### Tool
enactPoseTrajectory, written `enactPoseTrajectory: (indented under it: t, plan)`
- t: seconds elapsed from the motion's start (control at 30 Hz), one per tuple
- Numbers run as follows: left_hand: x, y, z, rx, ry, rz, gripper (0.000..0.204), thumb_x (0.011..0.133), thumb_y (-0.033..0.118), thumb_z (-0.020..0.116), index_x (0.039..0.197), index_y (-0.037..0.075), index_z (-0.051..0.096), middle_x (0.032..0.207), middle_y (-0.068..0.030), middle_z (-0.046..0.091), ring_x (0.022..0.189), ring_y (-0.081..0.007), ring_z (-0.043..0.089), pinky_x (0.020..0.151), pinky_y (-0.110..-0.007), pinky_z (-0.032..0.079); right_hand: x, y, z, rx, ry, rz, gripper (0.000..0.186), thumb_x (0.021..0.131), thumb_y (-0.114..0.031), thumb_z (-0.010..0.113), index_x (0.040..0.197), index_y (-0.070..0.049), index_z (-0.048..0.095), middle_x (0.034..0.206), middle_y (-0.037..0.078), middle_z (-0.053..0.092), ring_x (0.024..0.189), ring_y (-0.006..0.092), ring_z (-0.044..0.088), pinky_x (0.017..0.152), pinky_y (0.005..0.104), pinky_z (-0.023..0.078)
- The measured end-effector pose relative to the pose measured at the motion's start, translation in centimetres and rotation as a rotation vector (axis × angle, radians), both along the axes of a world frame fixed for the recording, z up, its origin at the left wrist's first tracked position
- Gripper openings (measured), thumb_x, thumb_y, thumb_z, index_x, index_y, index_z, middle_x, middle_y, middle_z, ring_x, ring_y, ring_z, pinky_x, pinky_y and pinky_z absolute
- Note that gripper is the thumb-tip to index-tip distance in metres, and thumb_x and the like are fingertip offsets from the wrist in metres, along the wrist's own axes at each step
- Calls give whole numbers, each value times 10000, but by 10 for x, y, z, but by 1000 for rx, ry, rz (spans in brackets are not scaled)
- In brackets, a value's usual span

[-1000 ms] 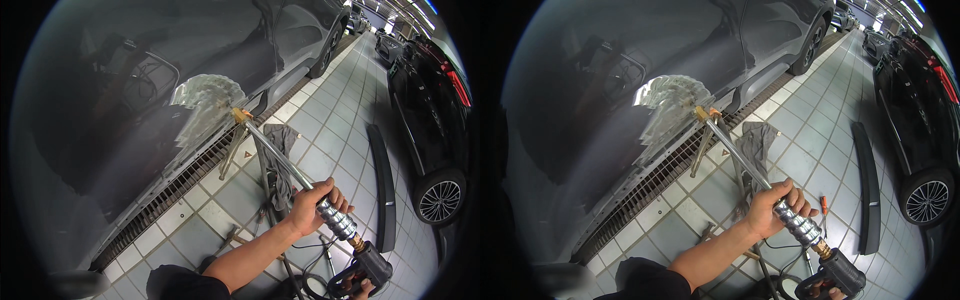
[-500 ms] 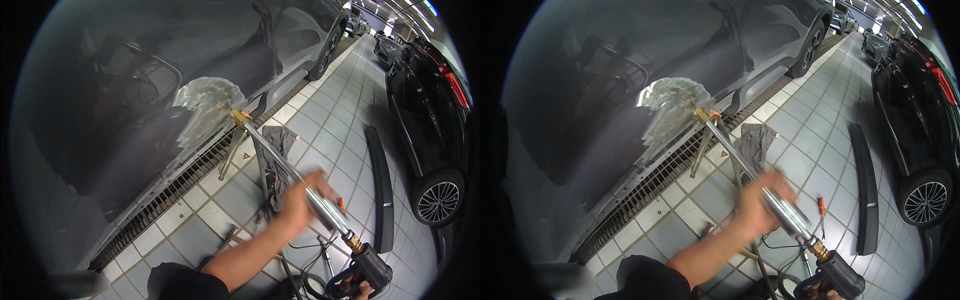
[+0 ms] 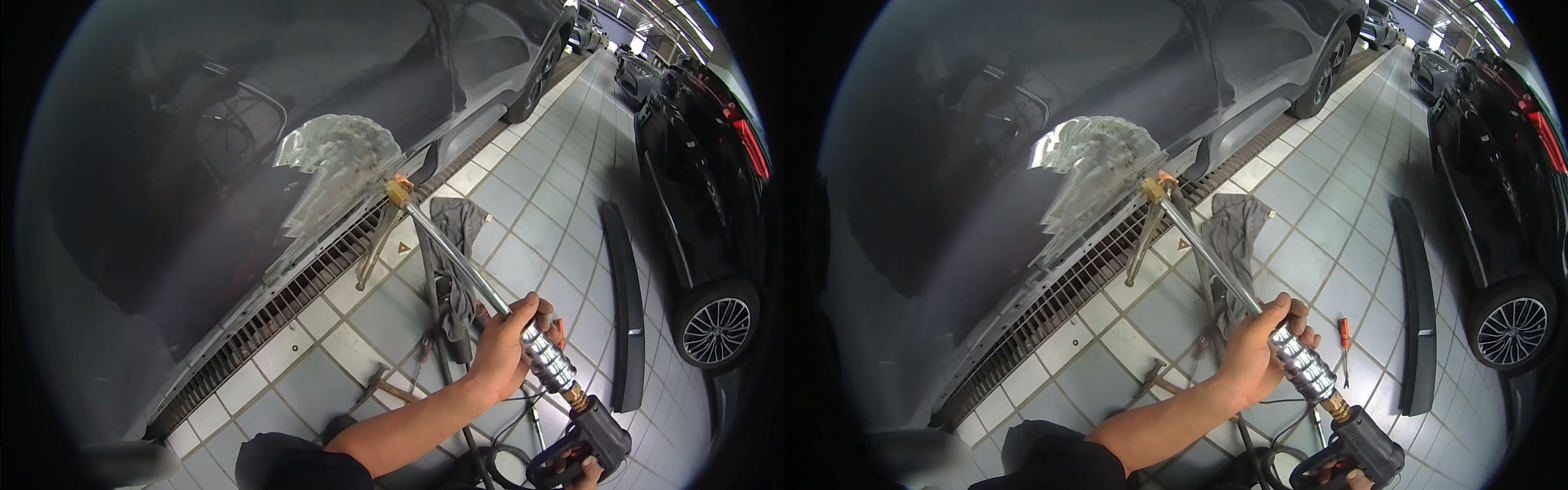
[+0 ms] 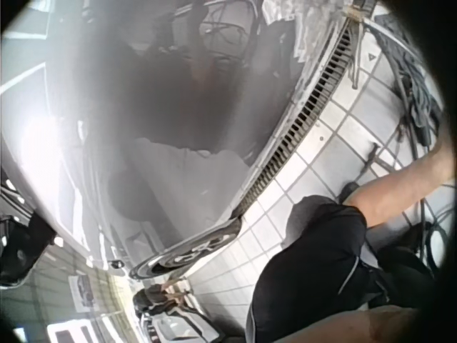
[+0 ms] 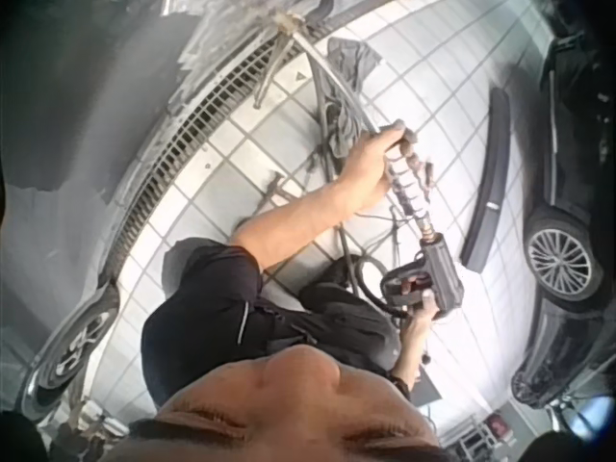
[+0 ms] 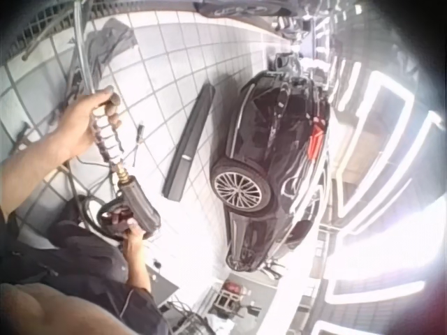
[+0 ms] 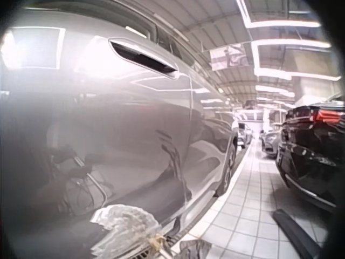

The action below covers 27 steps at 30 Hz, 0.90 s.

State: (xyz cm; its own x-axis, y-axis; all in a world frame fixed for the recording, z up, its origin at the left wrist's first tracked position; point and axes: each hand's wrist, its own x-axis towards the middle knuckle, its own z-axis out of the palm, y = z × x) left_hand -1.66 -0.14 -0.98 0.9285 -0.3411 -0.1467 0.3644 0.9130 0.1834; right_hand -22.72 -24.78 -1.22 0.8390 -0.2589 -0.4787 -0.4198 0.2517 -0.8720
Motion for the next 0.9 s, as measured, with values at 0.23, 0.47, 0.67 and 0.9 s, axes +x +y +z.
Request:
enactPoseTrajectory:
  t: [0.23,0.47,0.67,0.9]
  plan:
    - [2,3,10,-36,-45,-5,239,972,278,550,885,55,544,742,-4,467,745,-141,498,839,-362,461,-4,7,7,-87,-16,51,397,890,-428,619,1071,-77,575,958,72,613,839,196,570,769,352,491]
    - [3,6,13,-20,-41,1,194,966,217,540,869,48,540,743,-10,469,748,-146,499,828,-363,461,0,10,7,-113,-17,78,402,889,-422,624,1086,-74,576,967,73,615,852,197,573,776,351,492]
    - [4,7,13,-40,-73,0,181,965,200,531,861,52,541,746,-9,472,753,-151,500,826,-366,458,1,9,11,-140,-19,89,407,888,-416,628,1098,-72,577,974,73,616,863,199,576,782,350,492]
    - [14,21,19,-86,-69,6,202,967,248,527,855,80,507,721,7,443,732,-147,479,821,-340,451,3,9,16,-168,-29,94,413,887,-410,633,1113,-69,577,982,73,619,876,200,579,788,349,493]
